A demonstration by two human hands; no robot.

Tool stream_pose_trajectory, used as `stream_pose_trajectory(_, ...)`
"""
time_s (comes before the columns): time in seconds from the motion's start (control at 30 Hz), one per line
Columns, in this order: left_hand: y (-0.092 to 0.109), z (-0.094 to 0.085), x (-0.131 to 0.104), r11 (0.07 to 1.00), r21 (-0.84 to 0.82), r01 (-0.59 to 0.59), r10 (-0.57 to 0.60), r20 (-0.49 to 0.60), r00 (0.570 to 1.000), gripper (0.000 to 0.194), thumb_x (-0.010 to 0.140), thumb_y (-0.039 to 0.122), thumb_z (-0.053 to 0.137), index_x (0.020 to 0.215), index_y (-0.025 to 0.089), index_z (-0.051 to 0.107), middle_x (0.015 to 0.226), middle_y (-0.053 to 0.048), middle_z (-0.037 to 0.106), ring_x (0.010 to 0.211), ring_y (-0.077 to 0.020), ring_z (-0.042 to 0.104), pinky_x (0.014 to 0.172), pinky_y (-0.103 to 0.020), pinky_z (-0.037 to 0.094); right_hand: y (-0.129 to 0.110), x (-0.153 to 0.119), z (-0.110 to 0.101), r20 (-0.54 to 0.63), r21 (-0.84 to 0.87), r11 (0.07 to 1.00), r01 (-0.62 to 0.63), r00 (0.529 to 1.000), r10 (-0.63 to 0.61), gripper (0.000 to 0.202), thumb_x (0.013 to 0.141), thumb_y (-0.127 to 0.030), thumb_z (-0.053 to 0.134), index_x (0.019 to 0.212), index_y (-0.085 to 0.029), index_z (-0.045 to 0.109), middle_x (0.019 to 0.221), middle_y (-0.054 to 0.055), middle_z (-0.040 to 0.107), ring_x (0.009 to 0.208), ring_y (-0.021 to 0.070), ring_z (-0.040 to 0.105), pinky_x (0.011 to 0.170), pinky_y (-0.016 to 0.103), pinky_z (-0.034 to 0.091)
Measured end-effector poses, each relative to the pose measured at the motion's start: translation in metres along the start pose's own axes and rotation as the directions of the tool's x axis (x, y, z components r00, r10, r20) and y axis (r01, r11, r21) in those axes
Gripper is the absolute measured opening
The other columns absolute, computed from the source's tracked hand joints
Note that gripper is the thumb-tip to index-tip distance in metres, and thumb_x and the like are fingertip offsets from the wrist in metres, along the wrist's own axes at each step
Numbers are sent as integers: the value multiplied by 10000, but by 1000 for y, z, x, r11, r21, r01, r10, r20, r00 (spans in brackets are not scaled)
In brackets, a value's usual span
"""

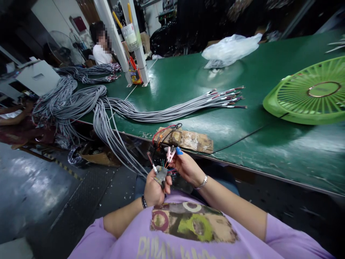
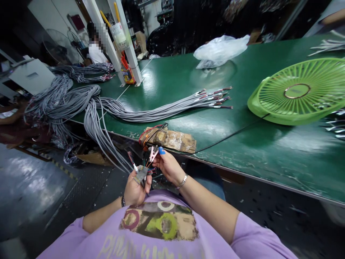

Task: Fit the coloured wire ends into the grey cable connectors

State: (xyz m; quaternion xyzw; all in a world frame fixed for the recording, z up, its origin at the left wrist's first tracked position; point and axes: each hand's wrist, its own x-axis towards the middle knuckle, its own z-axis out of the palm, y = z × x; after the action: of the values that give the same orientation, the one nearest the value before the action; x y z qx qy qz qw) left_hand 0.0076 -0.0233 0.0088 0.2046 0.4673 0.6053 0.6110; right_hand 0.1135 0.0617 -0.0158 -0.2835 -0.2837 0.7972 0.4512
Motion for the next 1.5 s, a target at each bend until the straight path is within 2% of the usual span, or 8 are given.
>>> stream_pose_trajectory(0.1, -1, 3, 2, 1000, -3, 3, -3, 13, 1000, 368, 632, 459, 737, 716, 173, 522, 466, 29, 580, 263, -58, 401, 274, -158, 247, 4, 1, -2, -26, -116, 987, 108, 993, -112, 379, 740, -561, 639, 728, -183, 656, 648, 11, 606, 585, 114, 505, 566, 236, 442)
stream_pose_trajectory(0.3, -1, 6, 3, 1000, -1, 17, -17, 40, 999, 365, 635, 457, 732, 722, 170, 524, 472, 28, 583, 266, -55, 407, 285, -157, 248, 6, 7, 1, 34, 98, 992, -84, 996, 81, 370, 690, -542, 700, 794, -188, 668, 764, 35, 675, 591, 124, 558, 568, 254, 469)
stream_pose_trajectory(0.43, -4, 5, 5, 1000, 3, 28, -29, 32, 999, 376, 624, 462, 734, 715, 169, 517, 471, 25, 588, 264, -57, 410, 282, -158, 246, 6, 10, 2, -2, 204, 974, -100, 995, 103, 293, 695, -453, 735, 801, -190, 664, 747, 15, 680, 609, 121, 577, 609, 247, 486)
stream_pose_trajectory(0.77, -6, -1, 2, 997, 46, 58, -59, 16, 998, 426, 591, 494, 754, 705, 169, 502, 463, 25, 585, 254, -58, 412, 276, -153, 221, 4, 5, -2, 38, 162, 979, -121, 992, 116, 355, 757, -546, 634, 818, -196, 642, 738, 24, 656, 612, 123, 572, 561, 235, 475)
stream_pose_trajectory(1.0, -10, -15, -1, 984, 177, 0, -7, 41, 999, 396, 675, 514, 702, 734, 164, 525, 499, 21, 608, 273, -59, 448, 279, -144, 221, -17, -12, -16, 270, -185, 949, -256, 915, 300, 464, 723, -587, 638, 801, -130, 661, 737, 62, 657, 608, 121, 589, 571, 242, 489)
stream_pose_trajectory(1.17, -14, -17, 1, 977, 213, -22, 5, 80, 997, 346, 724, 475, 673, 728, 164, 520, 500, 21, 611, 278, -59, 457, 280, -140, 223, -33, -19, -11, 244, -374, 906, -195, 922, 300, 338, 668, -443, 748, 766, -134, 652, 735, 40, 664, 608, 112, 583, 599, 247, 483)
stream_pose_trajectory(1.33, -15, -18, 2, 967, 256, -10, -16, 102, 995, 348, 733, 481, 663, 711, 168, 513, 503, 21, 611, 281, -61, 460, 285, -143, 247, -29, -20, -2, 166, -469, 869, -159, 950, 263, 308, 624, -390, 779, 705, -132, 633, 639, -11, 606, 558, 81, 514, 555, 212, 419)
stream_pose_trajectory(1.5, -10, -20, 3, 919, 392, 43, -123, 183, 975, 381, 707, 501, 678, 670, 154, 525, 491, 2, 615, 312, -73, 499, 315, -151, 303, -28, -23, 4, 222, -552, 831, -60, 951, 216, 305, 636, -406, 757, 661, -134, 623, 586, -35, 562, 528, 70, 446, 531, 213, 368)
